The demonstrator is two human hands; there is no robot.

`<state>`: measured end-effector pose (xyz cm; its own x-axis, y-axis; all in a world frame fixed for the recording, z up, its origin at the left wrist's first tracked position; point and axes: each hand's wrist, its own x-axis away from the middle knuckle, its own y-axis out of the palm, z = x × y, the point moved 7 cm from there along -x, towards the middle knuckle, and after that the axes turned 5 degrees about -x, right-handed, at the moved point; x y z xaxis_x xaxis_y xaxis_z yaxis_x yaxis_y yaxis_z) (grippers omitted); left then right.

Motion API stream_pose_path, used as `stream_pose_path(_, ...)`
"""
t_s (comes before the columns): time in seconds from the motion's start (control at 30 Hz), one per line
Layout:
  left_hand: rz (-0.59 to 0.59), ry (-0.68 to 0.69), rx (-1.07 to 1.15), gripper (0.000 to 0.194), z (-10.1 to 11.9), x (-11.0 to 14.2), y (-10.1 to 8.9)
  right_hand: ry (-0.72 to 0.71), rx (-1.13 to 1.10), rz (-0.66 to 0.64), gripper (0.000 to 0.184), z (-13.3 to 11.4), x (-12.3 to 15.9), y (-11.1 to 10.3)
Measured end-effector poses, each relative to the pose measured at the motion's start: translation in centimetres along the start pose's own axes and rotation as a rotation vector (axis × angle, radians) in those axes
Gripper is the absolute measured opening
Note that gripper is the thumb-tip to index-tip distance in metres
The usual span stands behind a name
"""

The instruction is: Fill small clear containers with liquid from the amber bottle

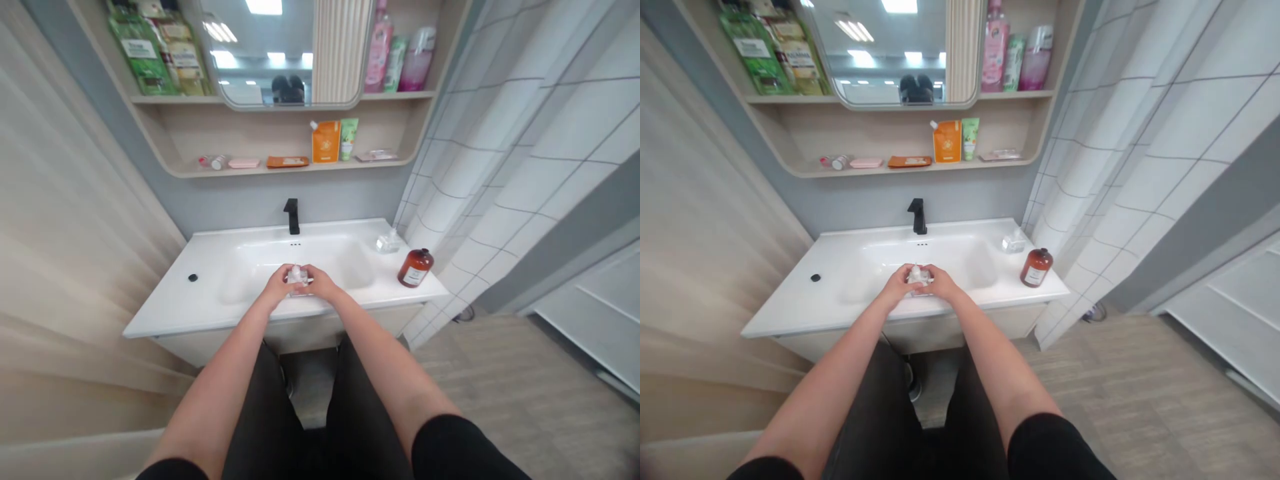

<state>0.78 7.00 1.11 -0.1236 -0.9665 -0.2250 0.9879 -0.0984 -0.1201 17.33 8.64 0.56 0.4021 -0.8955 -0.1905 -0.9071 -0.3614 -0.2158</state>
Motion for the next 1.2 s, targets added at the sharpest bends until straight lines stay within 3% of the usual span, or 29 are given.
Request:
stream_pose_path(0.43,0.005,0.040,0.028,0.073,0.7,0.1,0.0,-0.003,0.024,-0.004,0.075,0.0,-0.1,0.0)
stream_pose_path(0.53,0.007,0.052,-0.020,0.054,0.8,0.1,-0.1,0.001,0.034,0.001,0.078,0.1,-0.1,0.0)
stream_pose_path(0.67,0.138,0.072,-0.091,0.042,1.0,0.1,-1.1,0.030,0.061,0.036,0.080,0.3,0.0,-0.2)
stream_pose_path(0.8,0.197,0.139,-0.206,0.043,3.3,-0.2,-2.3,0.018,0.069,0.034,0.078,-0.1,0.2,-0.2)
stream_pose_path(1.0,0.132,0.226,-0.410,0.039,8.9,-1.2,-2.9,0.016,0.095,0.049,0.078,-0.4,0.3,-0.3)
stream_pose_path(1.2,0.146,0.192,-0.451,0.036,9.7,-1.8,-3.0,0.021,0.106,0.043,0.077,-0.5,0.4,-0.4)
